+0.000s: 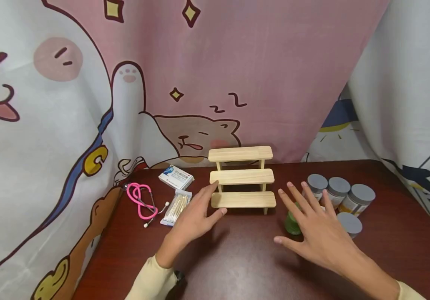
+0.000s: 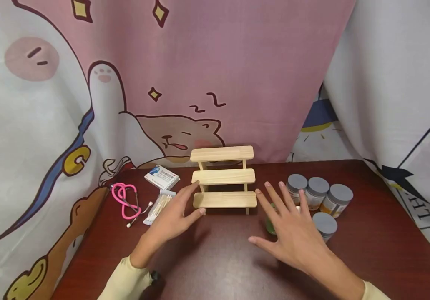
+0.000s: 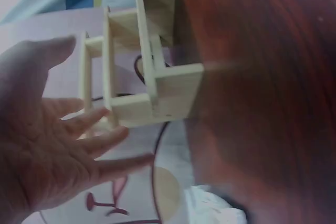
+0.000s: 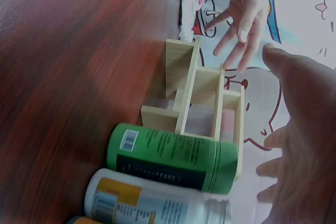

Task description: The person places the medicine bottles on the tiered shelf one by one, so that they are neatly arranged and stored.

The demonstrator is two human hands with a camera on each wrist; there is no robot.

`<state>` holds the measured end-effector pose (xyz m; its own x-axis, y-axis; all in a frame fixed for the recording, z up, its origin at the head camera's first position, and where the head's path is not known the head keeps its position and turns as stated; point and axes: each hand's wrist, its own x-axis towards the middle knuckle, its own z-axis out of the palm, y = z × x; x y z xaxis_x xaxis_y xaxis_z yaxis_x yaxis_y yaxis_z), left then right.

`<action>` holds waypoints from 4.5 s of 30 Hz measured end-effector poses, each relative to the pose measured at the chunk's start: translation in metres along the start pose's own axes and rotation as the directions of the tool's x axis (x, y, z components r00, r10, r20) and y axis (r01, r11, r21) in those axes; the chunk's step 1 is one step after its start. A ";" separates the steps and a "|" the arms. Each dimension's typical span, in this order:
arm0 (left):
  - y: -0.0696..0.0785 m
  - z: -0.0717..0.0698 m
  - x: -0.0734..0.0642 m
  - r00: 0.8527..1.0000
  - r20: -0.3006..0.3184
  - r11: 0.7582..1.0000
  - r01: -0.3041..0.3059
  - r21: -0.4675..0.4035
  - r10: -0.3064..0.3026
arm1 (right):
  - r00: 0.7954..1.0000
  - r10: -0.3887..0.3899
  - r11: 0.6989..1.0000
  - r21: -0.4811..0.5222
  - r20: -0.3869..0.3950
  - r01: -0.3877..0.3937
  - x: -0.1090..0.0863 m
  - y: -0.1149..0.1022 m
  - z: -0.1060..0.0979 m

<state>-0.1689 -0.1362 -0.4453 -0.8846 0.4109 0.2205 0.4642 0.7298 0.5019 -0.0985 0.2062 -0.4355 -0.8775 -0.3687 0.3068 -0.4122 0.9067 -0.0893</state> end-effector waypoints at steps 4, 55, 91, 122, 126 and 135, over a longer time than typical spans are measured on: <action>-0.011 0.003 0.003 0.995 -0.078 0.983 0.042 -0.179 -0.057 | 0.997 -0.027 0.996 0.083 -0.066 0.032 -0.003 0.007 -0.004; -0.048 0.041 0.018 0.885 0.253 0.364 0.401 -0.841 -0.391 | 0.886 0.389 0.695 0.551 0.255 -0.463 -0.082 0.112 0.010; -0.051 0.036 0.022 0.875 0.296 0.327 0.429 -0.842 -0.384 | 0.872 0.486 0.770 0.443 0.060 -0.460 -0.027 0.092 -0.068; -0.051 0.038 0.023 0.867 0.304 0.300 0.434 -0.849 -0.394 | 0.972 0.231 0.663 0.737 -0.036 -0.130 0.157 0.035 -0.065; -0.052 0.037 0.022 0.872 0.297 0.302 0.425 -0.853 -0.388 | 0.974 0.219 0.653 0.750 -0.056 -0.104 0.181 0.025 -0.063; -0.055 0.037 0.021 0.870 0.309 0.296 0.434 -0.851 -0.385 | 0.985 0.159 0.594 0.803 -0.060 -0.047 0.231 -0.002 -0.045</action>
<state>-0.2113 -0.1477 -0.4988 -0.9339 0.2456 -0.2600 -0.2847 -0.0707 0.9560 -0.2891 0.1291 -0.3217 -0.9156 -0.2067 0.3450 -0.4005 0.3915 -0.8284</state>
